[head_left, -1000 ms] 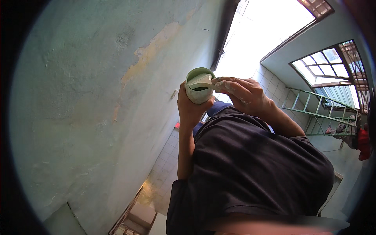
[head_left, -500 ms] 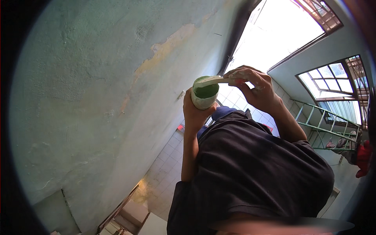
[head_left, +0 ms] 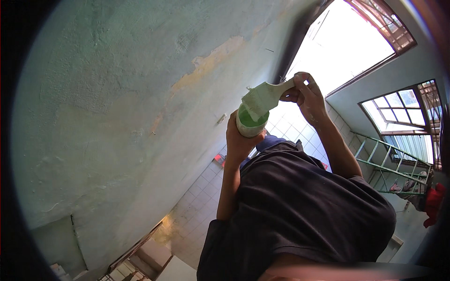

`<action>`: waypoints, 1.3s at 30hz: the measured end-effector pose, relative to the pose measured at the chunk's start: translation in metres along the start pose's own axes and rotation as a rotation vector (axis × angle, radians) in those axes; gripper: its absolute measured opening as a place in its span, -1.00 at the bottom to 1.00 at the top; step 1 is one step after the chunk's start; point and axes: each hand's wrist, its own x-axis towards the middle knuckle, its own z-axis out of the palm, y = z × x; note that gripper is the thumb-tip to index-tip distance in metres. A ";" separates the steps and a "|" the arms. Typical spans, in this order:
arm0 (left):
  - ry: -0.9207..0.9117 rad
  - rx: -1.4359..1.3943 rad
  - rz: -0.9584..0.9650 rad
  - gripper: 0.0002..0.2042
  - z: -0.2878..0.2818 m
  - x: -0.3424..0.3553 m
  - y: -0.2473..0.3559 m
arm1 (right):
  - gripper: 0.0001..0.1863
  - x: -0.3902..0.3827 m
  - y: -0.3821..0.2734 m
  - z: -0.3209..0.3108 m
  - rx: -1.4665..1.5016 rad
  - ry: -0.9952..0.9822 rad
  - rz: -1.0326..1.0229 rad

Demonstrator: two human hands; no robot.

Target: Painting a ceiling with a brush while holding a container of paint.

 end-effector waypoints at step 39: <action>0.727 0.074 -0.041 -0.25 -0.003 -0.067 -0.044 | -0.58 0.051 0.049 0.085 -0.679 -0.774 0.329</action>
